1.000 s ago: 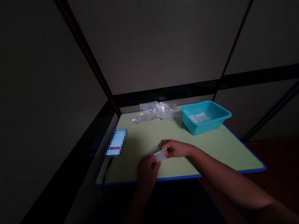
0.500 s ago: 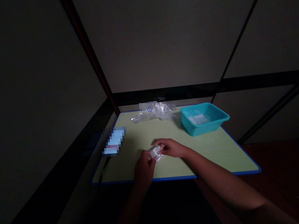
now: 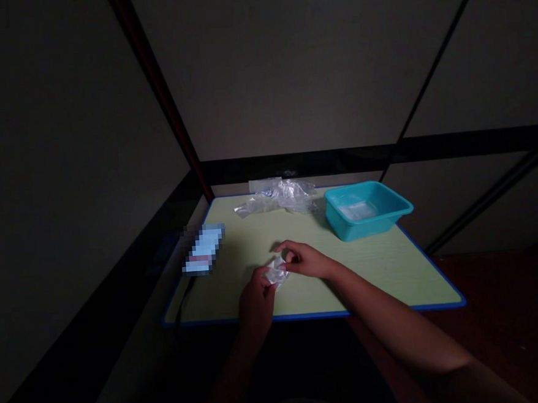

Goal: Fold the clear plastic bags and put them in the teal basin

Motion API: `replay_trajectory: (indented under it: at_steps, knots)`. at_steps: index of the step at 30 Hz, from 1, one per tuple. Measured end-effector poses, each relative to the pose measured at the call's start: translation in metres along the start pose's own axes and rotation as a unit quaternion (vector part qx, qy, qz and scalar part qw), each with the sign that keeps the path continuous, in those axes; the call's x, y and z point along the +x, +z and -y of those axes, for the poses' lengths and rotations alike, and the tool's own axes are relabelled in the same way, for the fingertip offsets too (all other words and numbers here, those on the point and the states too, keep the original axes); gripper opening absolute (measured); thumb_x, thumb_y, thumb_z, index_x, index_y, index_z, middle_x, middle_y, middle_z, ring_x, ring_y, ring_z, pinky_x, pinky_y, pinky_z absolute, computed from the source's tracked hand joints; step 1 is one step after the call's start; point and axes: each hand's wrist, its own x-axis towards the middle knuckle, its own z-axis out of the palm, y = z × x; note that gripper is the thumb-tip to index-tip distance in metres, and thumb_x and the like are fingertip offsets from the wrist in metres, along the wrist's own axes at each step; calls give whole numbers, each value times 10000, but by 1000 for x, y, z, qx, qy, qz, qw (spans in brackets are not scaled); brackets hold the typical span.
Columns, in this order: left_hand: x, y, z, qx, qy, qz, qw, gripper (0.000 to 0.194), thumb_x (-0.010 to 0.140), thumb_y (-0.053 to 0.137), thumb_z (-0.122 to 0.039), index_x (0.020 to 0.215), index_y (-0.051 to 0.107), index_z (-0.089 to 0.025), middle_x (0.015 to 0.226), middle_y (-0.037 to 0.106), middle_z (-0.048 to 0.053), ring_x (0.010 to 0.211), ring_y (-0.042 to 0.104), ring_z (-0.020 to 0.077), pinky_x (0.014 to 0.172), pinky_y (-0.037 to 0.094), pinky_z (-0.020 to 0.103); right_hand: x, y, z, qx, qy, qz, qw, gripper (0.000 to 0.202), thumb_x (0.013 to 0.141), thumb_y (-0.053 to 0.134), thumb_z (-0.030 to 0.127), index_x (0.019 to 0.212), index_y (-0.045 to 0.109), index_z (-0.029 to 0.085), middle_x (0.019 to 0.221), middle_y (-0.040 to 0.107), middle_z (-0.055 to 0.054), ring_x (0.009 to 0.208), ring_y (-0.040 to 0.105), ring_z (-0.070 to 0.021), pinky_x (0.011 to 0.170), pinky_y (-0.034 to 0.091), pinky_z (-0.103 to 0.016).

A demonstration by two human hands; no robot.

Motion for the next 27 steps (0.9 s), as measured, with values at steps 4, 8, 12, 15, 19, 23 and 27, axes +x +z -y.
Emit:
replay_trajectory:
  at_steps: [4, 8, 12, 15, 19, 23, 27]
  knots:
    - [1, 0, 2, 18, 11, 0, 1000, 125, 759, 552, -83, 772, 534, -207, 697, 605, -42, 666, 575, 123, 628, 404, 218, -4, -6, 0, 22, 7, 26, 999, 338, 744, 642, 204, 1063, 537, 169, 682, 511, 55, 595, 476, -101, 575, 382, -218]
    - [0, 1, 7, 27, 37, -15, 999, 120, 771, 530, -90, 770, 543, -210, 726, 606, -28, 701, 577, 134, 633, 406, 223, -2, -3, 1, 5, 6, 7, 1000, 306, 736, 618, 157, 1030, 538, 180, 679, 527, 54, 616, 498, -109, 605, 397, -226]
    - [0, 4, 13, 27, 50, -19, 998, 144, 788, 517, -93, 855, 580, -203, 774, 628, -3, 730, 590, 147, 670, 423, 239, 2, 3, 3, 17, -22, -16, 999, 268, 753, 612, 184, 1006, 523, 185, 665, 523, 58, 597, 490, -107, 599, 395, -228]
    - [1, 6, 15, 29, 44, -23, 998, 143, 788, 520, -89, 853, 591, -196, 767, 630, 3, 726, 590, 150, 670, 424, 241, 3, 8, 3, 19, -44, -26, 999, 252, 767, 597, 191, 1009, 526, 179, 687, 537, 46, 612, 502, -109, 610, 397, -230]
    - [3, 7, 15, 18, 53, -25, 998, 107, 806, 522, -112, 832, 587, -192, 770, 637, 9, 730, 592, 152, 668, 431, 243, 4, 11, 2, -21, -42, -42, 998, 244, 766, 552, 151, 1004, 513, 188, 643, 504, 63, 573, 484, -106, 572, 372, -218]
    - [3, 8, 16, 12, 63, -28, 998, 88, 799, 543, -128, 836, 580, -199, 775, 635, 4, 726, 597, 152, 676, 443, 249, 4, 15, 5, -137, -21, -64, 988, 297, 738, 513, 83, 1008, 503, 206, 648, 514, 66, 575, 487, -110, 578, 359, -217]
    - [3, 10, 15, 20, 70, -28, 997, 138, 790, 517, -86, 836, 572, -204, 785, 641, 6, 751, 609, 155, 693, 443, 252, 5, 18, 8, -249, -31, -69, 966, 287, 728, 501, 68, 976, 521, 209, 698, 551, 32, 645, 514, -136, 625, 372, -231]
